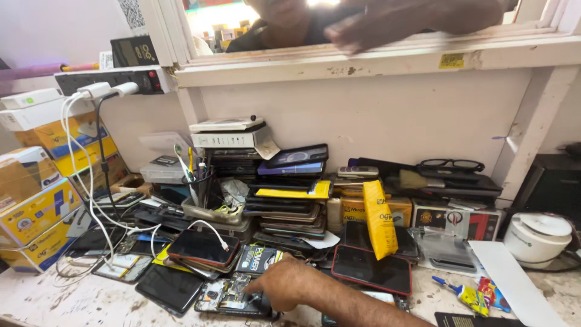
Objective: The person disassembles a smartphone by removing screws and prying open the back cover. They use a screwdriver and a metal prying tool to detach components and place screws on the workbench.
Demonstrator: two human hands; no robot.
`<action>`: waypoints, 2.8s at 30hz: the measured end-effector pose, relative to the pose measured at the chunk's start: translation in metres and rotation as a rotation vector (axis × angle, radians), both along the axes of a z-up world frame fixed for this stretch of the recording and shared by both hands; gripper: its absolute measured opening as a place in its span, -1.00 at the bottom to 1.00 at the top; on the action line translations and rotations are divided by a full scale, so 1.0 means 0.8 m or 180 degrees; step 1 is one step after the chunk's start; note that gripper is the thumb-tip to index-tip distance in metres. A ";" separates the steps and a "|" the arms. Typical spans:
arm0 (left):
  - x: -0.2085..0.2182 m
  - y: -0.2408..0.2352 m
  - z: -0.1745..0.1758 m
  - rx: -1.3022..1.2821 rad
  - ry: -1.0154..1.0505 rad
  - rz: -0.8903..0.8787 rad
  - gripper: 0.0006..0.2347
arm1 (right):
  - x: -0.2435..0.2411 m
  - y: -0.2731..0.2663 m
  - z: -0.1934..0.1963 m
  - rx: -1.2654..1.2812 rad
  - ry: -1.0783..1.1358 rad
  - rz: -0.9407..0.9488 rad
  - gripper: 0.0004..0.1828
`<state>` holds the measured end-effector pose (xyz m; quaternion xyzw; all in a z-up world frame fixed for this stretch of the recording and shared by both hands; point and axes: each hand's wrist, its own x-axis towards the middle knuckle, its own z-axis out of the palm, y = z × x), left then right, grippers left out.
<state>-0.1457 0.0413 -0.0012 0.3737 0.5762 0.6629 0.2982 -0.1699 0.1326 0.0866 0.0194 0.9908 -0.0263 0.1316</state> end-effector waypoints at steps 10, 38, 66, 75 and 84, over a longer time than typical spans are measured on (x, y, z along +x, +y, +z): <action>0.033 -0.033 -0.057 0.0353 -0.0278 -0.0184 -0.43 | 0.189 0.023 0.046 -0.1072 0.1869 -0.0355 -0.70; 0.153 -0.071 -0.045 -0.0488 -0.1102 -0.0749 -0.30 | 0.416 -0.063 -0.138 -0.5862 0.3515 -0.2939 -0.83; 0.102 -0.066 -0.024 0.0145 -0.0904 -0.0044 -0.40 | 0.466 0.006 -0.092 -0.0511 0.2238 -0.2089 -0.36; 0.091 -0.072 -0.023 0.0133 -0.0970 -0.0350 -0.42 | 0.441 0.008 -0.093 -0.0110 0.2284 -0.2407 -0.74; 0.099 -0.068 -0.013 0.0186 -0.1194 -0.0204 -0.41 | 0.423 0.007 -0.082 0.0216 0.1962 -0.2642 -0.61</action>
